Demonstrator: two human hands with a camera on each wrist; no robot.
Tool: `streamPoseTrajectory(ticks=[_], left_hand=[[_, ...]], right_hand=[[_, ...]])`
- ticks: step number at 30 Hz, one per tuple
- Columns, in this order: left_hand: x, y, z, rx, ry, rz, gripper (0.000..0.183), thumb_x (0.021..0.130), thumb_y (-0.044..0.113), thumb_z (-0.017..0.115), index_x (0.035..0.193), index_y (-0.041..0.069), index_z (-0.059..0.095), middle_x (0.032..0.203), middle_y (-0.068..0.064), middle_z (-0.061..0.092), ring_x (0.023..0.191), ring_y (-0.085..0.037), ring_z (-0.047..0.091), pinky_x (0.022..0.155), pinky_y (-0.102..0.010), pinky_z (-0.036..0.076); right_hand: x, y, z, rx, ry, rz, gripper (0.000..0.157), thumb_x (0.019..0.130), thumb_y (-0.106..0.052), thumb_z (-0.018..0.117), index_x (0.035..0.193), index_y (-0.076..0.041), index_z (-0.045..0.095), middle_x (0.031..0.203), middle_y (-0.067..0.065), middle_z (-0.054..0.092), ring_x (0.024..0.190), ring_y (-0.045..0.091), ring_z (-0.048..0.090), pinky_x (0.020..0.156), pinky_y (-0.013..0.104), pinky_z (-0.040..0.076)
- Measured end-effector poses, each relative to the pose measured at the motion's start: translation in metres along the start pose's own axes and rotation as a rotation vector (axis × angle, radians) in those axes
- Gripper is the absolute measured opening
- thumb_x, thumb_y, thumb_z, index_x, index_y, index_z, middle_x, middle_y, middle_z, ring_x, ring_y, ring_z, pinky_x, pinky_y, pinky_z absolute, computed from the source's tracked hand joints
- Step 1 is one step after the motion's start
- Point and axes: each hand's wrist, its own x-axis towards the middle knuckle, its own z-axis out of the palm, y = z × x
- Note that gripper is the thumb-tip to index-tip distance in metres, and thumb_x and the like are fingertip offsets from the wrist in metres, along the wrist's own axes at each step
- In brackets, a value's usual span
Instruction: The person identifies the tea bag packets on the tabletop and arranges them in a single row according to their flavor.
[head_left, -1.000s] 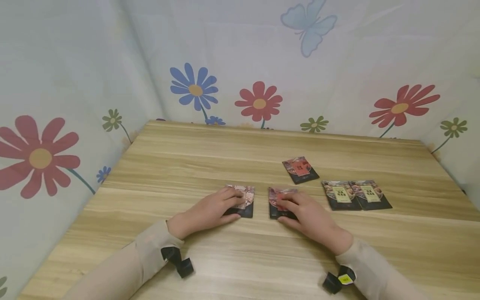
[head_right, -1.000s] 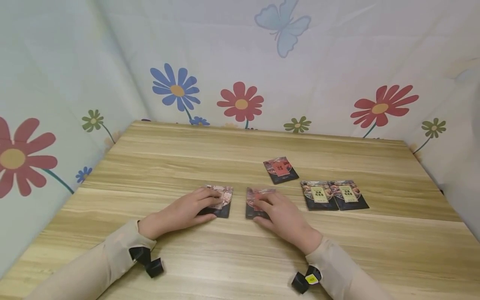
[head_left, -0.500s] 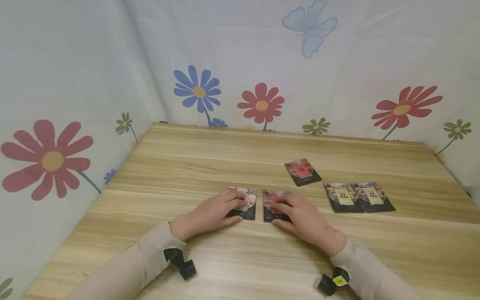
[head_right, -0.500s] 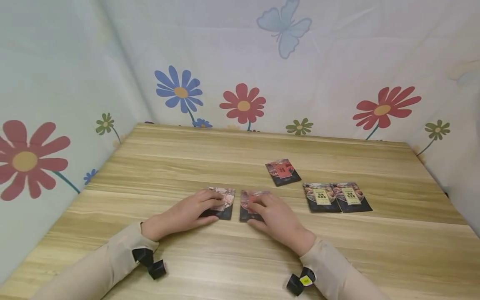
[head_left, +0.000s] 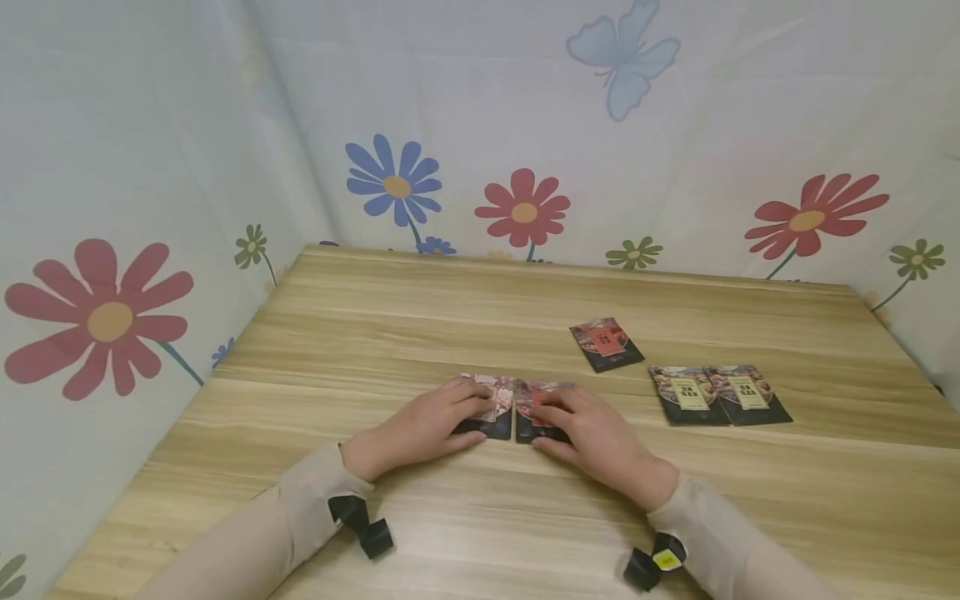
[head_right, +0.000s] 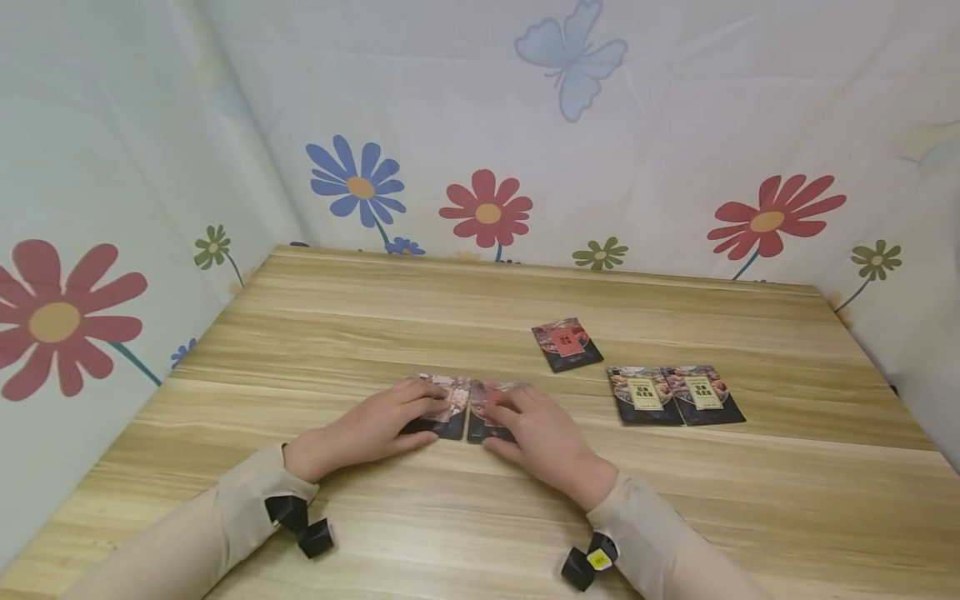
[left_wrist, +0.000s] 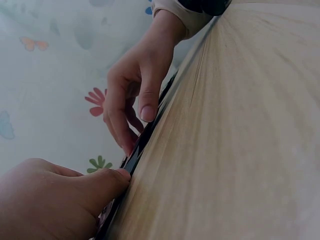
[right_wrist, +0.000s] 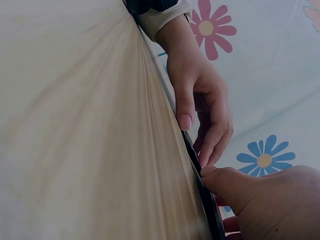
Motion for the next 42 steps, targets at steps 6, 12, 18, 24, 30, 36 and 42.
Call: streamPoseTrajectory(ticks=[6, 12, 18, 24, 30, 36, 42], left_hand=[[0.000, -0.001, 0.000, 0.005, 0.001, 0.004, 0.043, 0.092, 0.035, 0.063, 0.125, 0.007, 0.061, 0.131, -0.008, 0.058, 0.124, -0.023, 0.053, 0.113, -0.039, 0.041], [0.000, 0.000, 0.000, 0.005, 0.004, 0.008, 0.044, 0.091, 0.035, 0.063, 0.125, 0.007, 0.061, 0.130, -0.008, 0.058, 0.124, -0.024, 0.053, 0.113, -0.039, 0.040], [0.001, 0.000, -0.001, -0.002, 0.010, 0.011, 0.043, 0.091, 0.035, 0.064, 0.124, 0.007, 0.062, 0.130, -0.009, 0.059, 0.124, -0.024, 0.054, 0.115, -0.041, 0.038], [0.000, 0.000, 0.000, 0.005, 0.015, 0.018, 0.043, 0.091, 0.034, 0.064, 0.123, 0.007, 0.062, 0.130, -0.009, 0.059, 0.123, -0.024, 0.054, 0.115, -0.041, 0.038], [0.000, 0.000, 0.000, 0.012, 0.023, 0.024, 0.042, 0.090, 0.033, 0.065, 0.123, 0.006, 0.062, 0.129, -0.009, 0.059, 0.122, -0.024, 0.054, 0.113, -0.040, 0.041], [0.000, 0.000, -0.001, 0.016, 0.022, 0.009, 0.044, 0.090, 0.034, 0.065, 0.124, 0.007, 0.062, 0.130, -0.008, 0.059, 0.122, -0.023, 0.054, 0.111, -0.038, 0.043], [0.000, 0.000, 0.000, 0.022, 0.009, 0.012, 0.044, 0.090, 0.035, 0.064, 0.124, 0.007, 0.062, 0.130, -0.008, 0.059, 0.122, -0.023, 0.054, 0.110, -0.037, 0.044]], right_hand=[[0.002, -0.003, 0.001, -0.002, 0.007, 0.011, 0.043, 0.086, -0.043, 0.068, 0.117, -0.014, 0.069, 0.114, 0.003, 0.065, 0.107, 0.019, 0.060, 0.093, 0.037, 0.053], [0.002, -0.003, 0.001, -0.004, 0.003, 0.016, 0.043, 0.086, -0.044, 0.067, 0.117, -0.014, 0.069, 0.114, 0.002, 0.065, 0.106, 0.019, 0.060, 0.093, 0.037, 0.053], [0.002, -0.001, -0.003, 0.022, -0.020, 0.049, 0.048, 0.086, -0.043, 0.068, 0.122, -0.012, 0.066, 0.119, 0.006, 0.064, 0.111, 0.024, 0.059, 0.096, 0.042, 0.052], [0.006, 0.010, -0.017, 0.023, -0.015, 0.056, 0.041, 0.086, -0.034, 0.070, 0.119, -0.010, 0.066, 0.118, 0.010, 0.064, 0.110, 0.027, 0.059, 0.093, 0.043, 0.054], [0.006, 0.036, -0.034, -0.019, -0.016, 0.061, 0.038, 0.085, -0.026, 0.073, 0.117, -0.008, 0.066, 0.119, 0.013, 0.063, 0.110, 0.029, 0.059, 0.093, 0.046, 0.054], [0.010, 0.065, -0.044, 0.019, -0.078, 0.118, 0.041, 0.086, -0.023, 0.071, 0.122, -0.003, 0.063, 0.122, 0.018, 0.062, 0.112, 0.035, 0.058, 0.094, 0.050, 0.052], [0.014, 0.094, -0.045, 0.058, -0.200, 0.224, 0.048, 0.088, -0.022, 0.069, 0.129, 0.001, 0.058, 0.131, 0.024, 0.056, 0.122, 0.043, 0.051, 0.103, 0.054, 0.045]])
